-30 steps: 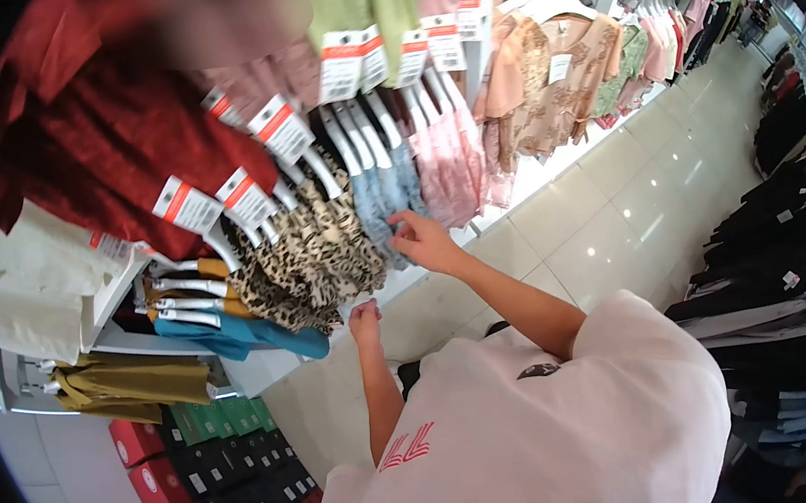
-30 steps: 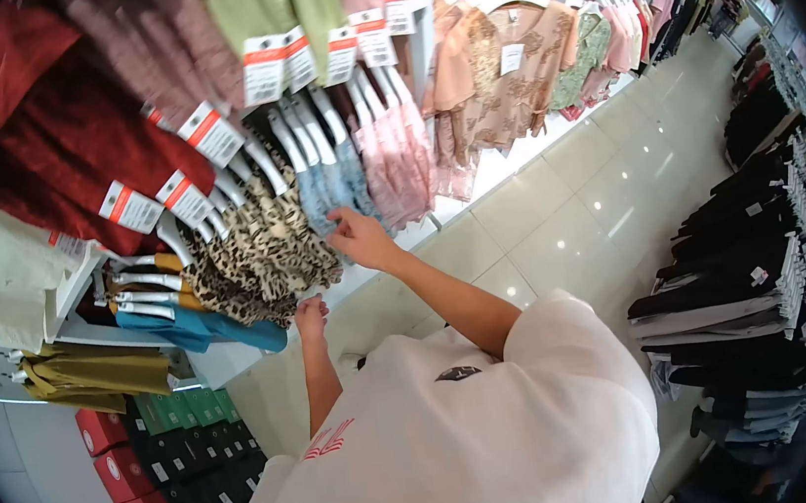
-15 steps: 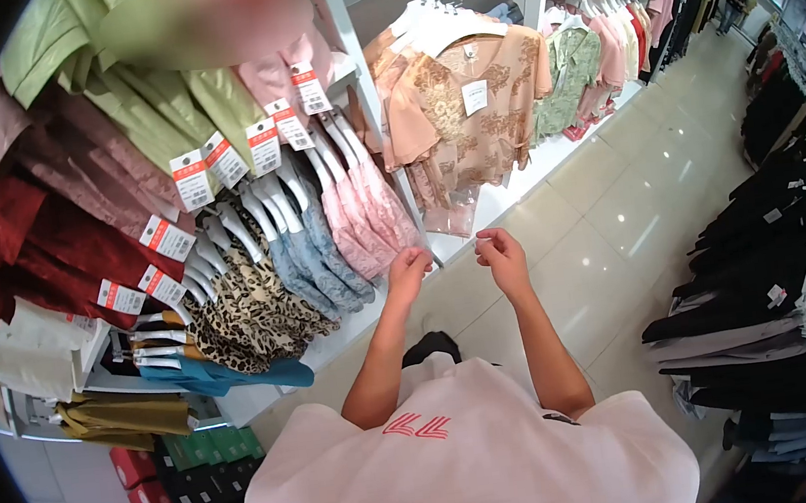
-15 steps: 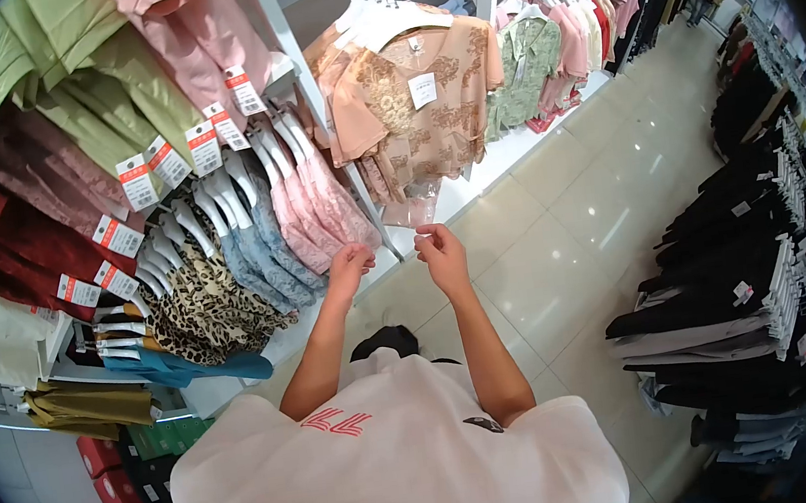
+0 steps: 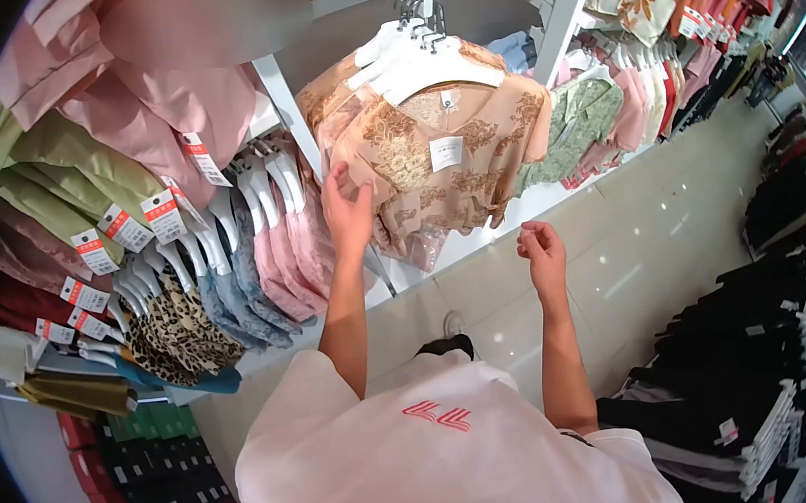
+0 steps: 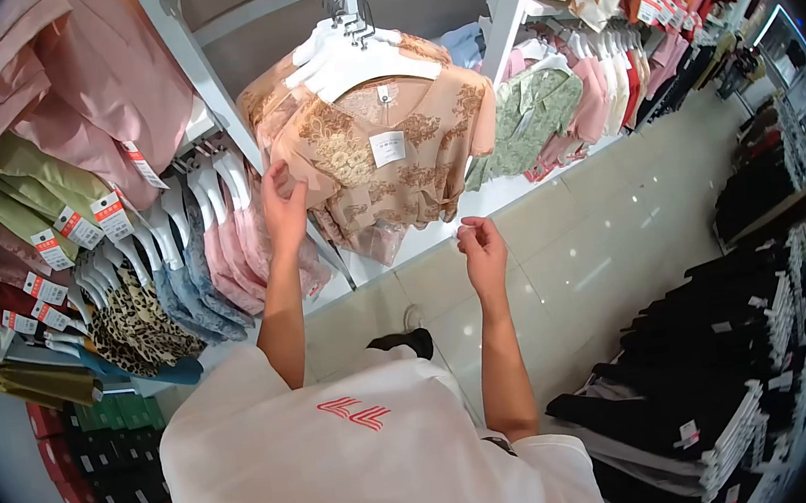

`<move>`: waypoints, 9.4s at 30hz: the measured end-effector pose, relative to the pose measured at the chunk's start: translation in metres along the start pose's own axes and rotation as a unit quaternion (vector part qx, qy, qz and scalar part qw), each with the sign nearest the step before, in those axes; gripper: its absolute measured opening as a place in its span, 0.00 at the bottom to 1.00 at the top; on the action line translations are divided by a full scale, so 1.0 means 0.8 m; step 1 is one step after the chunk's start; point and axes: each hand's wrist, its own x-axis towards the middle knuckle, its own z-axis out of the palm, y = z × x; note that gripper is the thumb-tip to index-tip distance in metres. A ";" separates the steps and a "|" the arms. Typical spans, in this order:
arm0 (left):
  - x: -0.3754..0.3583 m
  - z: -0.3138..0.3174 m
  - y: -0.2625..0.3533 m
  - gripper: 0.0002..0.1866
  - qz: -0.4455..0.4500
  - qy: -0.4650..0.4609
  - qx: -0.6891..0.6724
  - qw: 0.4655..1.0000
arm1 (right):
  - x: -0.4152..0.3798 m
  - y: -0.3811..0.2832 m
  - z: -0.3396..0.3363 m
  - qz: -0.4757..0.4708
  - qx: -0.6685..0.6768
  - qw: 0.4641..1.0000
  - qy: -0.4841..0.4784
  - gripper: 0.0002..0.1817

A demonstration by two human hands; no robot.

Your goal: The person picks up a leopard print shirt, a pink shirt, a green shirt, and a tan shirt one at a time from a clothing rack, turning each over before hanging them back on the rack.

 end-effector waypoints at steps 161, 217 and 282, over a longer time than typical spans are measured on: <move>0.105 0.016 0.206 0.21 -0.097 -0.166 0.037 0.981 | 0.362 0.026 -0.133 0.219 0.141 0.814 -0.519 0.26; -0.097 0.281 0.151 0.28 -0.199 -0.351 -0.402 0.822 | 0.382 -0.223 0.023 0.058 0.624 0.509 -0.590 0.12; -0.330 0.462 -0.092 0.07 -0.401 -0.089 -0.026 0.912 | 0.252 0.168 -0.425 0.046 -0.290 0.925 -0.240 0.28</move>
